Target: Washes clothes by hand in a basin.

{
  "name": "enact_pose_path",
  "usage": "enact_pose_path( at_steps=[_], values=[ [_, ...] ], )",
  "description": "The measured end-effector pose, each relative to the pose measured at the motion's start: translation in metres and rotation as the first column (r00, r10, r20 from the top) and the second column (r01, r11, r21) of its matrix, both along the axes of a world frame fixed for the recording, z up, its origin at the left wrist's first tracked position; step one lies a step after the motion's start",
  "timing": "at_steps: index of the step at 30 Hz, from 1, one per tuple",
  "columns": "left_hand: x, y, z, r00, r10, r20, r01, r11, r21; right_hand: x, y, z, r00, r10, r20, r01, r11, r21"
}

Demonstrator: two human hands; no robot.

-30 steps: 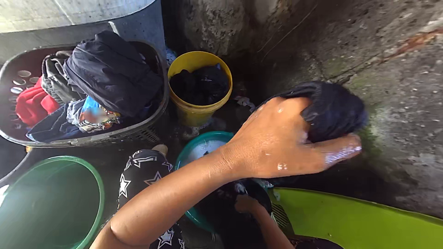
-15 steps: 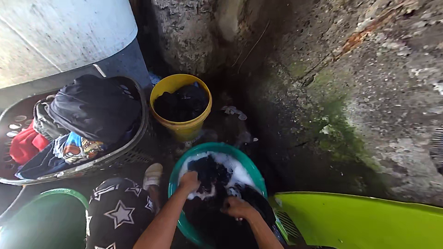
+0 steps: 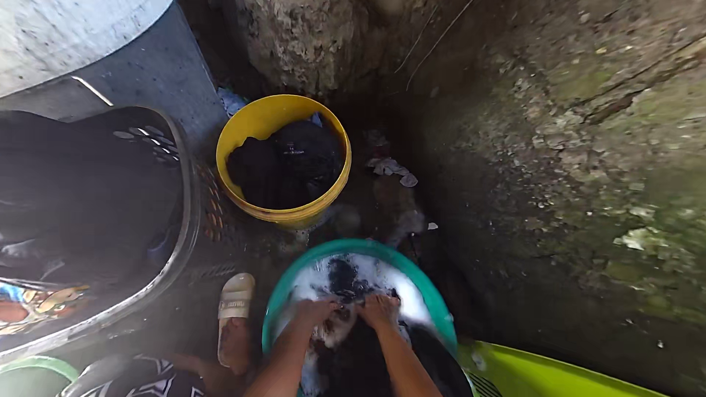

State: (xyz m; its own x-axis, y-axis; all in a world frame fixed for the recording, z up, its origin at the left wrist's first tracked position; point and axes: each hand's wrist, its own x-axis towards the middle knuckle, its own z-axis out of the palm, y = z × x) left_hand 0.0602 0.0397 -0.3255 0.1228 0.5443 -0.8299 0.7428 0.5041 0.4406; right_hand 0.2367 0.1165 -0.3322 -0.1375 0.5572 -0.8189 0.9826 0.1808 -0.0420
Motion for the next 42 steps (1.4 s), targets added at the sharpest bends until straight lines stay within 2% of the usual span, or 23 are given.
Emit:
enact_pose_path(
  at_steps=[2, 4, 6, 7, 8, 10, 13, 14, 15, 17, 19, 22, 24, 25, 27, 28, 31, 32, 34, 36, 38, 40, 42],
  values=[
    [0.0, 0.023, 0.008, 1.0, -0.029, 0.002, 0.029, 0.998, -0.05, -0.015, -0.006, 0.008, 0.996, -0.077, 0.037, 0.079, 0.996, -0.044],
    [0.003, 0.036, 0.002, 0.988, -0.142, -0.065, 0.144, 0.989, 0.026, -0.035, -0.024, 0.013, 0.995, -0.098, 0.013, 0.099, 0.991, -0.095],
    [-0.001, 0.038, -0.003, 0.962, -0.218, -0.167, 0.243, 0.959, 0.146, -0.044, -0.04, 0.012, 0.998, -0.016, -0.054, 0.006, 0.985, -0.174],
    [-0.006, 0.03, -0.006, 0.962, -0.208, -0.179, 0.243, 0.95, 0.198, -0.042, -0.044, 0.007, 0.997, 0.012, -0.082, -0.03, 0.976, -0.216],
    [-0.01, 0.015, -0.007, 0.974, -0.16, -0.16, 0.196, 0.948, 0.251, -0.035, -0.047, 0.001, 0.994, 0.001, -0.106, -0.027, 0.969, -0.246],
    [-0.009, -0.023, -0.007, 0.994, 0.041, -0.102, -0.01, 0.959, 0.283, -0.022, -0.047, 0.0, 0.995, 0.006, -0.1, -0.035, 0.955, -0.293],
    [0.013, -0.045, -0.008, 0.93, 0.351, -0.109, -0.333, 0.931, 0.152, -0.031, -0.046, 0.019, 0.996, 0.073, -0.044, -0.083, 0.942, -0.326],
    [0.016, -0.052, -0.009, 0.913, 0.404, -0.053, -0.4, 0.914, 0.071, -0.036, -0.05, 0.023, 0.995, 0.084, -0.045, -0.093, 0.949, -0.302],
    [0.014, -0.057, -0.008, 0.922, 0.386, -0.029, -0.386, 0.922, -0.003, -0.04, -0.055, 0.025, 0.994, 0.091, -0.06, -0.104, 0.961, -0.256],
    [0.005, -0.059, -0.006, 0.97, 0.215, -0.111, -0.222, 0.973, -0.056, -0.04, -0.062, 0.024, 0.988, 0.121, -0.095, -0.132, 0.984, -0.12],
    [0.0, -0.055, 0.001, 0.966, 0.115, -0.231, -0.121, 0.992, -0.014, -0.03, -0.062, 0.021, 0.975, 0.196, -0.105, -0.197, 0.98, 0.001],
    [-0.004, -0.044, 0.029, 0.942, 0.095, -0.323, -0.076, 0.995, 0.07, -0.016, -0.053, 0.046, 0.968, 0.235, -0.086, -0.229, 0.971, 0.074],
    [-0.005, -0.035, 0.06, 0.955, 0.081, -0.284, -0.045, 0.99, 0.132, -0.012, -0.042, 0.077, 0.962, 0.124, -0.242, -0.114, 0.992, 0.057],
    [-0.005, -0.031, 0.079, 0.967, 0.069, -0.247, -0.026, 0.984, 0.174, -0.012, -0.037, 0.097, 0.906, 0.063, -0.418, -0.034, 0.996, 0.077],
    [-0.003, -0.027, 0.126, 0.987, 0.083, -0.134, -0.039, 0.953, 0.3, -0.02, -0.033, 0.163, 0.665, 0.013, -0.747, 0.093, 0.991, 0.099],
    [-0.002, -0.026, 0.152, 0.992, 0.113, -0.061, -0.08, 0.918, 0.389, -0.025, -0.033, 0.203, 0.528, 0.06, -0.847, 0.127, 0.981, 0.149],
    [-0.004, -0.017, 0.235, 0.973, 0.122, 0.197, -0.225, 0.701, 0.676, -0.026, -0.033, 0.301, 0.233, 0.316, -0.92, 0.273, 0.886, 0.374],
    [-0.004, -0.012, 0.267, 0.967, 0.088, 0.239, -0.239, 0.642, 0.729, -0.023, -0.033, 0.323, 0.166, 0.356, -0.919, 0.342, 0.854, 0.393],
    [-0.002, -0.007, 0.335, 0.968, 0.015, 0.25, -0.218, 0.546, 0.809, -0.015, -0.033, 0.352, 0.048, 0.34, -0.939, 0.43, 0.841, 0.327],
    [0.002, -0.005, 0.395, 0.973, -0.044, 0.226, -0.186, 0.425, 0.886, -0.009, -0.036, 0.361, -0.065, 0.264, -0.962, 0.453, 0.867, 0.207],
    [0.003, 0.002, 0.44, 0.961, -0.106, 0.256, -0.221, 0.265, 0.939, -0.007, -0.039, 0.348, -0.114, 0.201, -0.973, 0.44, 0.888, 0.132],
    [0.003, 0.007, 0.482, 0.935, -0.141, 0.326, -0.303, 0.166, 0.939, -0.009, -0.044, 0.316, -0.067, 0.147, -0.987, 0.432, 0.896, 0.104],
    [0.005, 0.005, 0.519, 0.893, -0.151, 0.424, -0.415, 0.088, 0.905, -0.009, -0.05, 0.27, 0.119, 0.082, -0.989, 0.448, 0.885, 0.128]
  ],
)
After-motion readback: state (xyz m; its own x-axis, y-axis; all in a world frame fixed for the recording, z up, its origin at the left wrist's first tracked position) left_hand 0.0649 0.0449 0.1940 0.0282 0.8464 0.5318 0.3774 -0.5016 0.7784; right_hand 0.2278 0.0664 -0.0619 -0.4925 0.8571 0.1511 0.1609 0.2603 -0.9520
